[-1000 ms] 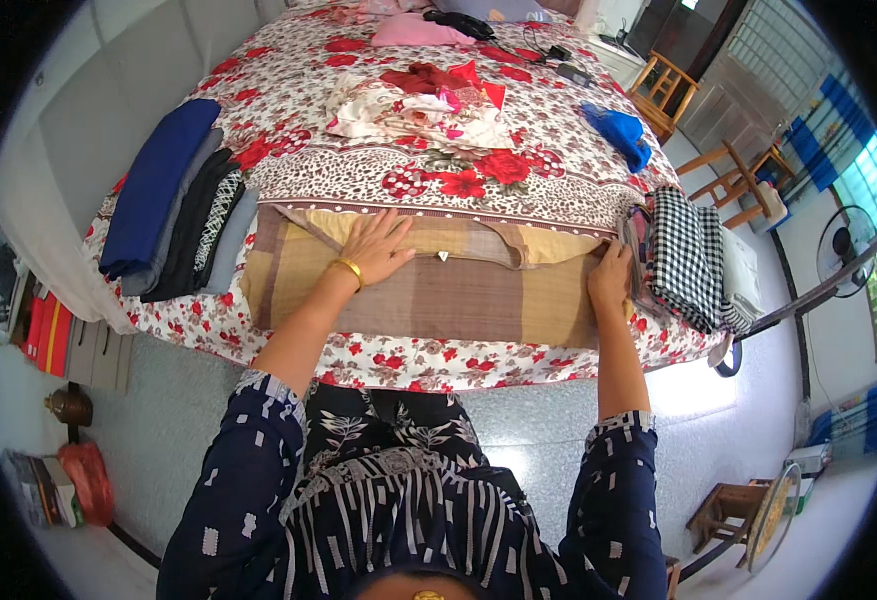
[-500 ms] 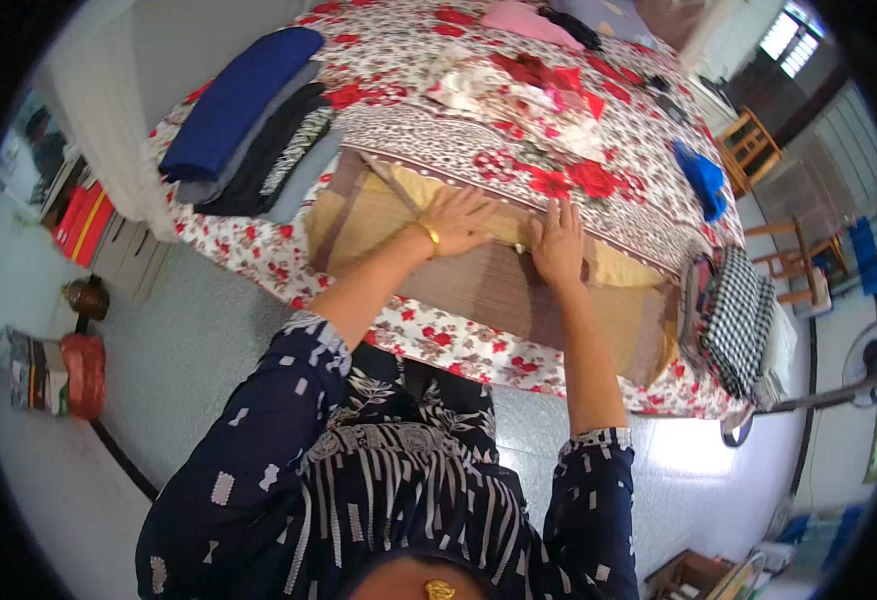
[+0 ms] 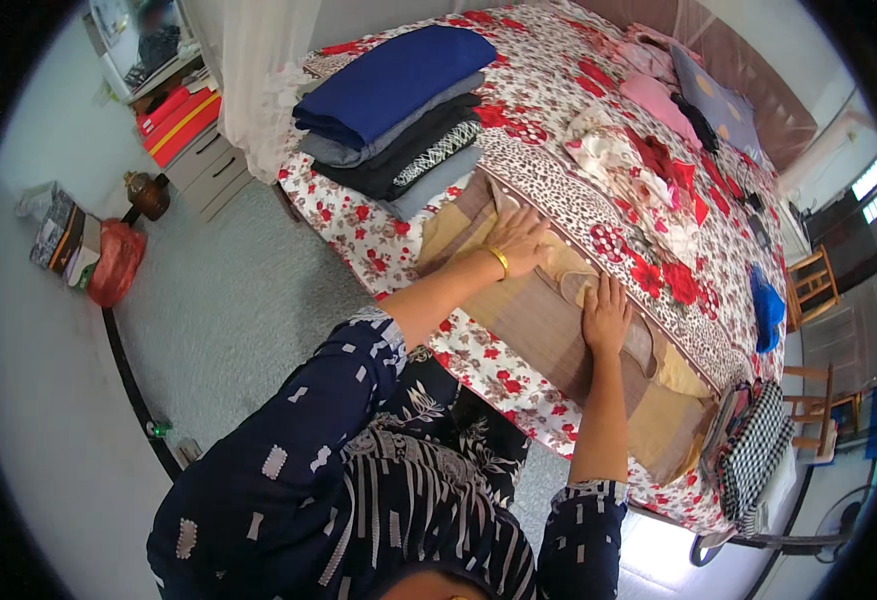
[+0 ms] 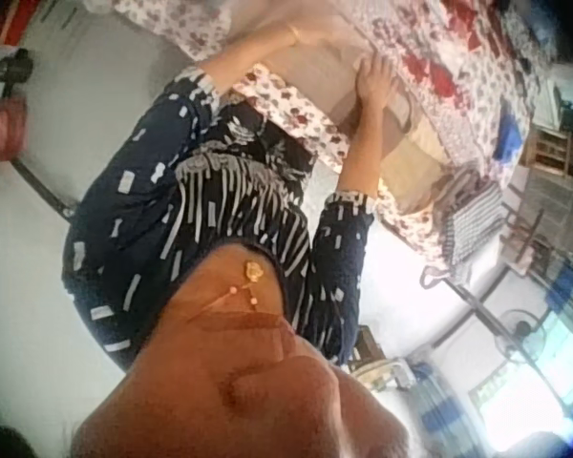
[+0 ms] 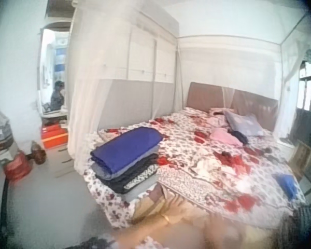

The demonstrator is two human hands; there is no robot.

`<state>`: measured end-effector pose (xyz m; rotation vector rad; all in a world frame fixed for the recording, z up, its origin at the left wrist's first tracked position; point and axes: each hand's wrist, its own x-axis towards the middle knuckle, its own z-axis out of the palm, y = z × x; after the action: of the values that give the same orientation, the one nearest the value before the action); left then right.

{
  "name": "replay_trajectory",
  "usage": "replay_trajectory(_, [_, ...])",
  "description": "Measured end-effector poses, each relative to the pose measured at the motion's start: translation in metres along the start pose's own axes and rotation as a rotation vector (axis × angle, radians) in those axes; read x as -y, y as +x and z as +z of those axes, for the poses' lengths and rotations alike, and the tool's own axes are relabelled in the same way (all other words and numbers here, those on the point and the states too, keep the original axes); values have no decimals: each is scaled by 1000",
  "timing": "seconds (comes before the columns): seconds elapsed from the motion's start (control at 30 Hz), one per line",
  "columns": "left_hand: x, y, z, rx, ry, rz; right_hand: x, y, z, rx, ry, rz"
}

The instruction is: Folding a plaid shirt and other clothing items on a bed.

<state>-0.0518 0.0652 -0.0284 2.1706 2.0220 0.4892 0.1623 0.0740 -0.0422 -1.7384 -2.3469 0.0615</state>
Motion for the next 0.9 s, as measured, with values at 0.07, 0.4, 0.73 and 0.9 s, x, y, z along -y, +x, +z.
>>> replay_trajectory(0.07, [18, -3, -7, 7, 48, -98, 0, 0, -2, 26, 1, 28])
replay_trajectory(0.4, [85, -10, -25, -47, 182, -204, 5, 1, -4, 22, 1, 31])
replay_trajectory(0.73, [-2, -42, -14, 60, 59, 54, 0, 1, 2, -16, 2, -6])
replay_trajectory(0.9, [2, -40, -13, 89, 35, 9, -8, -1, 2, -40, -2, -13])
